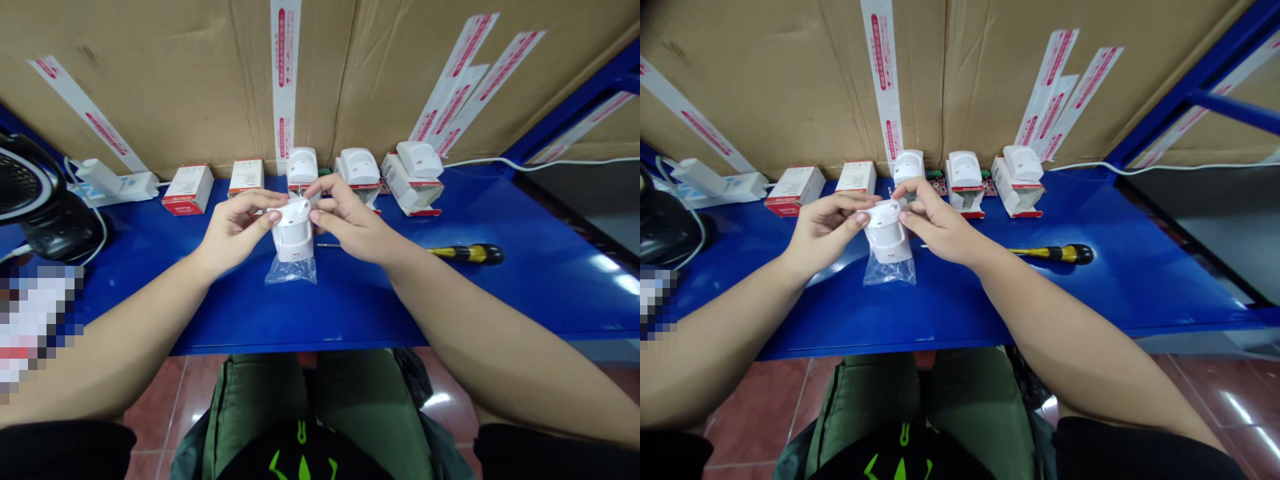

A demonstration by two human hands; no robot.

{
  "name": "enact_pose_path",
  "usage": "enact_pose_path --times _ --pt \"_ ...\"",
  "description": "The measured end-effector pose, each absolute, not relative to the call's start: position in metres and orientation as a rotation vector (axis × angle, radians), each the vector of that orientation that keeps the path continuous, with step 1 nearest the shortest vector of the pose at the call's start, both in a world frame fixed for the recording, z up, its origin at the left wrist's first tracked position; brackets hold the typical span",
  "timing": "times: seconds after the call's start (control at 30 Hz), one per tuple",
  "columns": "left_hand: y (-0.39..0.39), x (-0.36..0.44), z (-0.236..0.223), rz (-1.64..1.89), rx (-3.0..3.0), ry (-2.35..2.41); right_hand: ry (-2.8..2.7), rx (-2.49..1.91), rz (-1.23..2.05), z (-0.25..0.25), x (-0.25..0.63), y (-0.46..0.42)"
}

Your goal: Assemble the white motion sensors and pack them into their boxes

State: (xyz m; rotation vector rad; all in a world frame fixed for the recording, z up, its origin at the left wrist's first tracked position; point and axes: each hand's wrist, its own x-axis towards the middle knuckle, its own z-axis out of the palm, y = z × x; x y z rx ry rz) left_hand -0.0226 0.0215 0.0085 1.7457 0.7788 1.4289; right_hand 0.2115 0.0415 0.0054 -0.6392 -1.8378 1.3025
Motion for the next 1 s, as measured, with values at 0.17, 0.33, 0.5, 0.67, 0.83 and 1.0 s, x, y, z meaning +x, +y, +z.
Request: enact_pose_path --times 0.17,0.33,0.5,0.67,0.83,1.0 --pt "0.023 -0.025 0.007 1.346 1.768 0.875 -1.858 -0.633 1.239 0.006 0.215 0.046" --pt "0.021 -0.025 0.009 1.285 1.779 0.904 -1.859 -0.686 1.113 0.008 0.214 0.044" --pt "0.018 -0.023 0.011 1.268 1.843 0.863 -1.882 -0.636 0.887 0.011 0.208 0.036" --pt "0.014 -0.019 0.015 1.437 1.842 0.808 -1.811 -0.639 1.089 0.015 0.203 0.028" --pt "0.011 -0.019 0.015 1.410 1.720 0.814 -1.723 -0.690 1.088 0.017 0.197 0.020" --pt "0.016 -0.019 0.006 1.180 1.556 0.744 -1.641 -0.712 1.058 0.015 0.197 0.021"
